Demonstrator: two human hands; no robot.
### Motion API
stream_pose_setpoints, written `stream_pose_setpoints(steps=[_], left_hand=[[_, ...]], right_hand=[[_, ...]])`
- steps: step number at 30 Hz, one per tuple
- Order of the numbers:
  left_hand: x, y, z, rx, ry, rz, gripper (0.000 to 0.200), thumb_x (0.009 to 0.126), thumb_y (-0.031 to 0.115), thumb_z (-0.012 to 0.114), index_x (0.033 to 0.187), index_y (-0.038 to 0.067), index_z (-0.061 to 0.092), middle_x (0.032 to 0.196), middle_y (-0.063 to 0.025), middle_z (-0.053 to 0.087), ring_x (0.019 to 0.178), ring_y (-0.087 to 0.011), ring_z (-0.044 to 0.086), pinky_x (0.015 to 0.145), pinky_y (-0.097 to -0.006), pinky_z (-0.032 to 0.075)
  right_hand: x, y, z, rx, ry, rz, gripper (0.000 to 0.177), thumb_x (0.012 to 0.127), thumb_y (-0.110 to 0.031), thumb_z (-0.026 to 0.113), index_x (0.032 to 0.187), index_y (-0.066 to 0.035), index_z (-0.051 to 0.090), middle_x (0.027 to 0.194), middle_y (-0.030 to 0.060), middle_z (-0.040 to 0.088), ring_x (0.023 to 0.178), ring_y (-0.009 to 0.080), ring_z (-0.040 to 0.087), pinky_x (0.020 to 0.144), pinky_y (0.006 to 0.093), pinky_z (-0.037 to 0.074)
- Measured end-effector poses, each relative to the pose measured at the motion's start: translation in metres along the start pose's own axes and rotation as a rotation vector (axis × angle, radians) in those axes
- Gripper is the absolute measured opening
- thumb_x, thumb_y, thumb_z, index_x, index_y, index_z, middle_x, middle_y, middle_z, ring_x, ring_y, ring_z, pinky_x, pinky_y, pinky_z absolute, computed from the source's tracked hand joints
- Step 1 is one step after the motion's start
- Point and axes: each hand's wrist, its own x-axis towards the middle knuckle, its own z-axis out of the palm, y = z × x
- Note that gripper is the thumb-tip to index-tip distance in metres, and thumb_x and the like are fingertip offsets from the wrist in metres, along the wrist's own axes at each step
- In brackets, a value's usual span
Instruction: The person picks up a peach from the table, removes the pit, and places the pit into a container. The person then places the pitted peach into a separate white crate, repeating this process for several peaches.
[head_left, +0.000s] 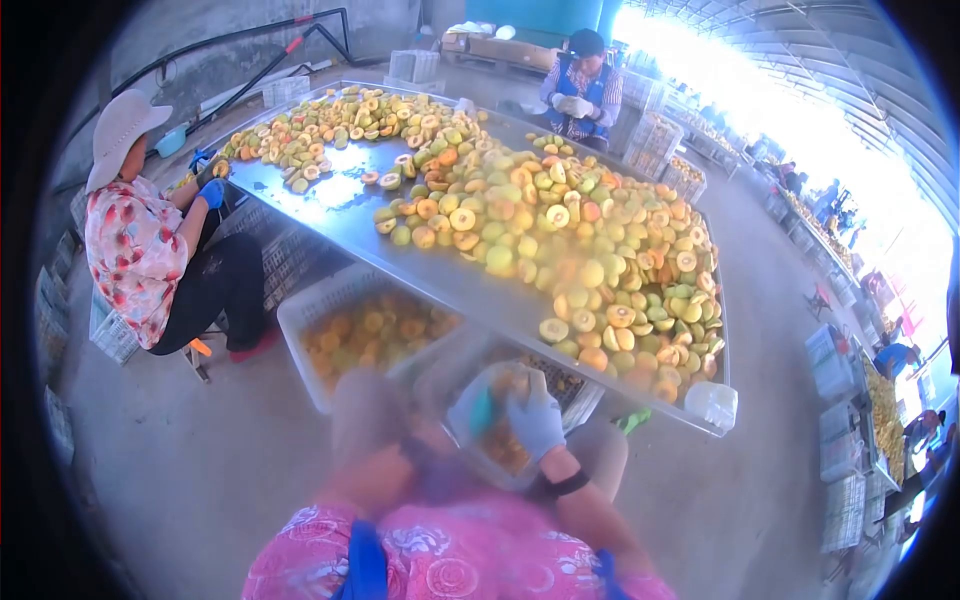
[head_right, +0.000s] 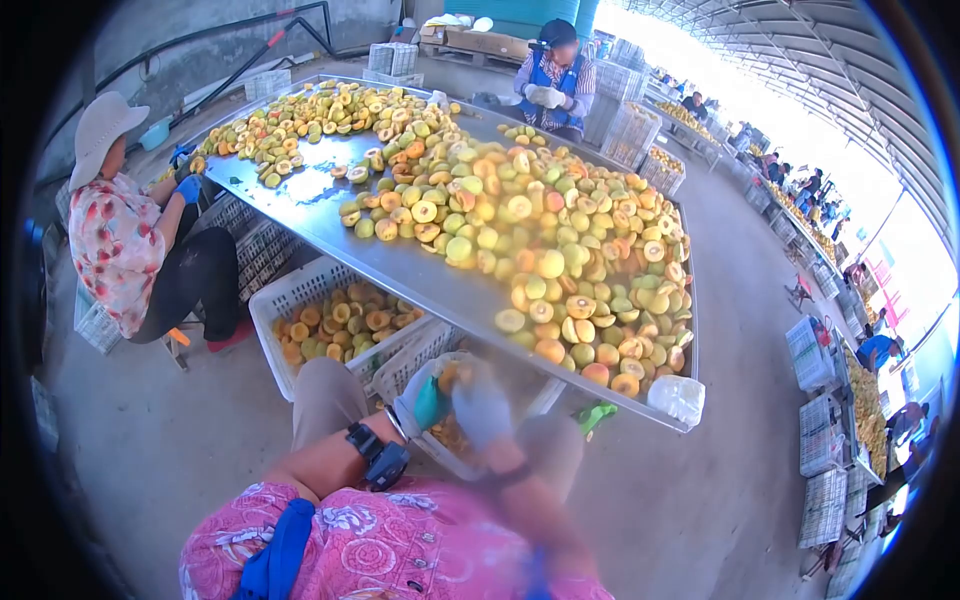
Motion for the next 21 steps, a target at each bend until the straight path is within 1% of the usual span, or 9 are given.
stream_pose_setpoints(steps=[4, 6, 7, 9, 13, 16, 18, 19, 21], left_hand=[[-0.003, -0.018, 0.000, -0.081, 0.038, -0.093, 0.041, 0.104, 0.033, 0.045, 0.124, -0.001, 0.057, 0.111, -0.0064, 0.063, 0.098, -0.0146, 0.059, 0.088, -0.0289, 0.049], [-0.007, -0.022, 0.001, -0.550, 0.163, -0.207, 0.040, 0.104, 0.032, 0.045, 0.122, -0.001, 0.058, 0.111, -0.0074, 0.065, 0.098, -0.0166, 0.061, 0.089, -0.0300, 0.049], [-0.008, -0.017, 0.001, -0.551, 0.164, -0.202, 0.040, 0.104, 0.032, 0.045, 0.122, -0.001, 0.058, 0.111, -0.0074, 0.065, 0.098, -0.0166, 0.061, 0.089, -0.0300, 0.049], [-0.012, -0.003, 0.004, 0.222, 0.102, -0.081, 0.038, 0.103, 0.030, 0.046, 0.121, -0.001, 0.059, 0.115, -0.0096, 0.063, 0.104, -0.0185, 0.060, 0.093, -0.0306, 0.048], [-0.018, -0.018, -0.005, 0.218, 0.102, -0.049, 0.041, 0.103, 0.034, 0.046, 0.122, -0.001, 0.059, 0.121, -0.0117, 0.061, 0.110, -0.0190, 0.058, 0.097, -0.0314, 0.045], [-0.024, -0.016, -0.007, 0.282, 0.051, 0.043, 0.045, 0.103, 0.037, 0.046, 0.123, 0.000, 0.059, 0.127, -0.0123, 0.057, 0.115, -0.0186, 0.055, 0.099, -0.0320, 0.043], [-0.028, -0.019, -0.005, -0.066, 0.043, -0.018, 0.046, 0.102, 0.037, 0.048, 0.130, 0.001, 0.054, 0.130, -0.0114, 0.054, 0.117, -0.0198, 0.054, 0.101, -0.0320, 0.042], [-0.028, -0.017, -0.003, -0.066, 0.039, -0.015, 0.046, 0.102, 0.037, 0.048, 0.130, 0.001, 0.054, 0.130, -0.0114, 0.054, 0.117, -0.0198, 0.054, 0.101, -0.0320, 0.042], [-0.028, -0.013, 0.002, -0.075, 0.067, -0.086, 0.051, 0.099, 0.036, 0.054, 0.137, 0.003, 0.047, 0.132, -0.0098, 0.053, 0.119, -0.0206, 0.052, 0.103, -0.0321, 0.042]], right_hand=[[0.002, -0.013, -0.006, 0.058, -0.039, 0.132, 0.034, 0.091, -0.025, 0.058, 0.119, -0.010, 0.047, 0.089, 0.0291, 0.064, 0.086, 0.0514, 0.060, 0.072, 0.0576, 0.048], [0.000, -0.012, -0.005, 0.044, -0.038, 0.110, 0.032, 0.090, -0.024, 0.057, 0.116, -0.009, 0.046, 0.091, 0.0291, 0.064, 0.087, 0.0522, 0.060, 0.073, 0.0591, 0.047], [-0.001, -0.010, -0.004, 0.042, -0.039, 0.105, 0.032, 0.090, -0.024, 0.057, 0.116, -0.009, 0.046, 0.091, 0.0291, 0.064, 0.087, 0.0522, 0.060, 0.073, 0.0591, 0.047], [-0.001, -0.007, -0.004, 0.040, -0.091, 0.122, 0.032, 0.090, -0.023, 0.057, 0.116, -0.009, 0.046, 0.094, 0.0292, 0.063, 0.090, 0.0526, 0.059, 0.074, 0.0590, 0.047], [-0.001, -0.008, -0.009, 0.093, -0.133, 0.101, 0.032, 0.089, -0.022, 0.056, 0.115, -0.009, 0.045, 0.096, 0.0294, 0.063, 0.092, 0.0531, 0.058, 0.074, 0.0582, 0.047], [0.001, -0.014, -0.014, 0.206, -0.126, -0.057, 0.033, 0.088, -0.021, 0.057, 0.116, -0.008, 0.045, 0.094, 0.0271, 0.064, 0.090, 0.0503, 0.061, 0.073, 0.0540, 0.049], [0.002, -0.018, -0.016, 0.273, -0.171, 0.110, 0.033, 0.088, -0.019, 0.060, 0.115, -0.007, 0.045, 0.092, 0.0187, 0.065, 0.082, 0.0363, 0.067, 0.068, 0.0439, 0.052], [0.001, -0.004, -0.010, 0.271, -0.166, 0.109, 0.033, 0.088, -0.019, 0.060, 0.115, -0.007, 0.045, 0.092, 0.0187, 0.065, 0.082, 0.0363, 0.067, 0.068, 0.0439, 0.052], [-0.005, 0.033, 0.007, 0.241, -0.037, -0.157, 0.030, 0.089, -0.014, 0.060, 0.115, -0.007, 0.048, 0.092, 0.0077, 0.064, 0.077, 0.0179, 0.065, 0.064, 0.0318, 0.051]])
